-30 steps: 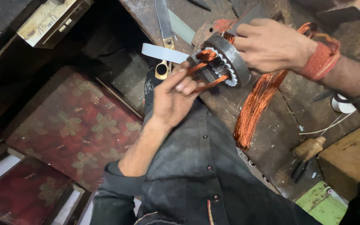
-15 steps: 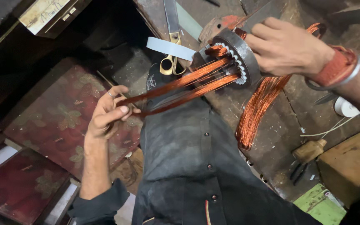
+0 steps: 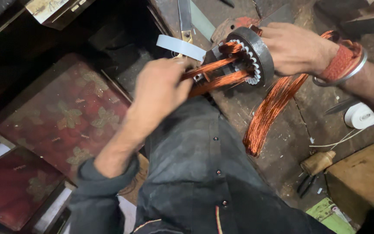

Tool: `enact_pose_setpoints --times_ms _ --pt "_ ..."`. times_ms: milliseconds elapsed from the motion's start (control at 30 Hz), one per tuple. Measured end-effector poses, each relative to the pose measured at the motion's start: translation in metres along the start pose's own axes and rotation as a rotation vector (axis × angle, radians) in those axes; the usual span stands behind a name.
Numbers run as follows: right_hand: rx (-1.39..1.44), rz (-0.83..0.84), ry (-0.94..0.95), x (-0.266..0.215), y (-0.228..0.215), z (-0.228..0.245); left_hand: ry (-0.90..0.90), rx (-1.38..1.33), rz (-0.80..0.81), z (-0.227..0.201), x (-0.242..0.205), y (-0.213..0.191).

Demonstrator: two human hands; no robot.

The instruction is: The person winds copper wire around a circular metal component clamped in a vise. They repeatedly wrap the wire by hand, adjust the coil, and reposition the component to continue winding.

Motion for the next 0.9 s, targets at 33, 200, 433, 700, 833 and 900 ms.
enact_pose_setpoints --times_ms 33,200,433,700,833,900 --pt "0.011 0.051 0.03 -0.001 0.008 -0.005 0.062 -0.025 -0.046 -0.014 0.006 0.008" --pt "-0.052 0.119 0.028 -0.009 0.025 -0.016 0.198 0.082 -0.025 -0.045 0.027 0.056" --pt "0.088 0.045 -0.023 -0.008 0.017 -0.004 0.33 -0.051 -0.042 -0.04 0.019 0.06" --pt "0.211 -0.053 0.048 -0.017 -0.025 0.008 0.169 -0.382 -0.131 -0.014 0.014 0.061" --pt "0.264 -0.1 0.137 -0.021 -0.036 -0.001 0.125 -0.402 -0.167 -0.013 0.016 0.06" --pt "0.267 -0.074 0.176 -0.019 -0.033 -0.006 0.12 -0.414 -0.154 -0.014 0.016 0.058"
Point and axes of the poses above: each hand's wrist, its own x-axis towards the middle knuckle, its own y-axis out of the palm, z = x × y, the point moved 9 cm from there along x, towards the middle knuckle, and after that the axes turned 6 degrees about -x, right-handed, at the moved point
